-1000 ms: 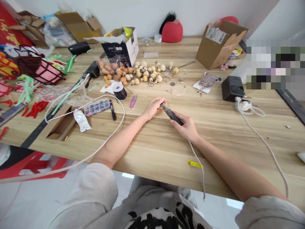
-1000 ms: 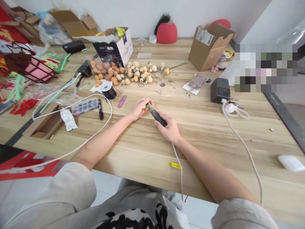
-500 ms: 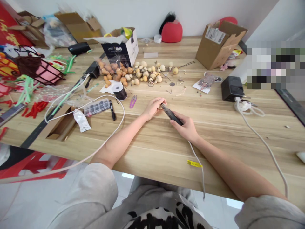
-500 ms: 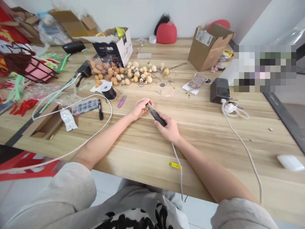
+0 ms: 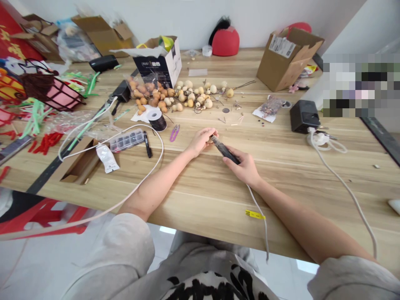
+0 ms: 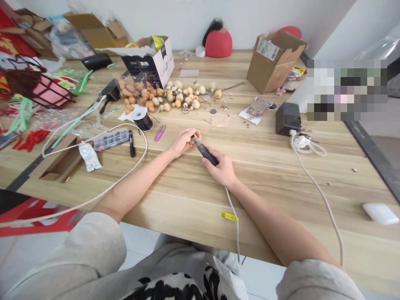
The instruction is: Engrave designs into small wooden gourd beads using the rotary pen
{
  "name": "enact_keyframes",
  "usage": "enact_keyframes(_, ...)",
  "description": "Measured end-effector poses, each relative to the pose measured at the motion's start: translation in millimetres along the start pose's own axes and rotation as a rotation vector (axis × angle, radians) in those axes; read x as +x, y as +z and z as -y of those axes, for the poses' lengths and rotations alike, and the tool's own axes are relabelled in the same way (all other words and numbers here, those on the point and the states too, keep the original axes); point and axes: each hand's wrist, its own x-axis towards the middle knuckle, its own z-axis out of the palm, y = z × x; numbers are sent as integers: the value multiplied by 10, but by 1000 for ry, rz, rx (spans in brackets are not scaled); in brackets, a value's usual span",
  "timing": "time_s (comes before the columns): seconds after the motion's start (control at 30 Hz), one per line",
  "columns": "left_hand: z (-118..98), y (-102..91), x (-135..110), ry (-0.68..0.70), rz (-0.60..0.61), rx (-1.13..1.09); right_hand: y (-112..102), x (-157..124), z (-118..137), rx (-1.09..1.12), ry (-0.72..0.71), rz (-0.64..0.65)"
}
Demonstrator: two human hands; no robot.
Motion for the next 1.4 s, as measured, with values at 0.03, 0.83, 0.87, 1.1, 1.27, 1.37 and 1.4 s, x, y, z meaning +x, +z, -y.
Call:
enact_keyframes(0.03, 0, 0, 1, 0, 0, -2, 0, 0, 5, 0, -2, 1)
enact_keyframes(0.83, -19, 15, -22, -3, 3, -6, -8, -4, 27, 3, 16, 9)
enact_keyframes(0.87, -20, 13, -21, -3, 4, -4, -8, -3, 28, 1, 16, 10)
enact_keyframes(1.1, -18, 10, -19, -3, -7, -11, -1, -5, 30, 1, 22, 22)
enact_keyframes(1.27, -12, 1, -12, -7, 0, -2, -1, -10, 25, 4, 31, 18)
enact_keyframes(1.37, -11, 1, -11, -5, 1, -4, -2, -10, 24, 6, 17, 14)
enact_keyframes(1.4, -12, 2, -12, -5, 1, -4, -2, -11, 23, 4, 14, 12)
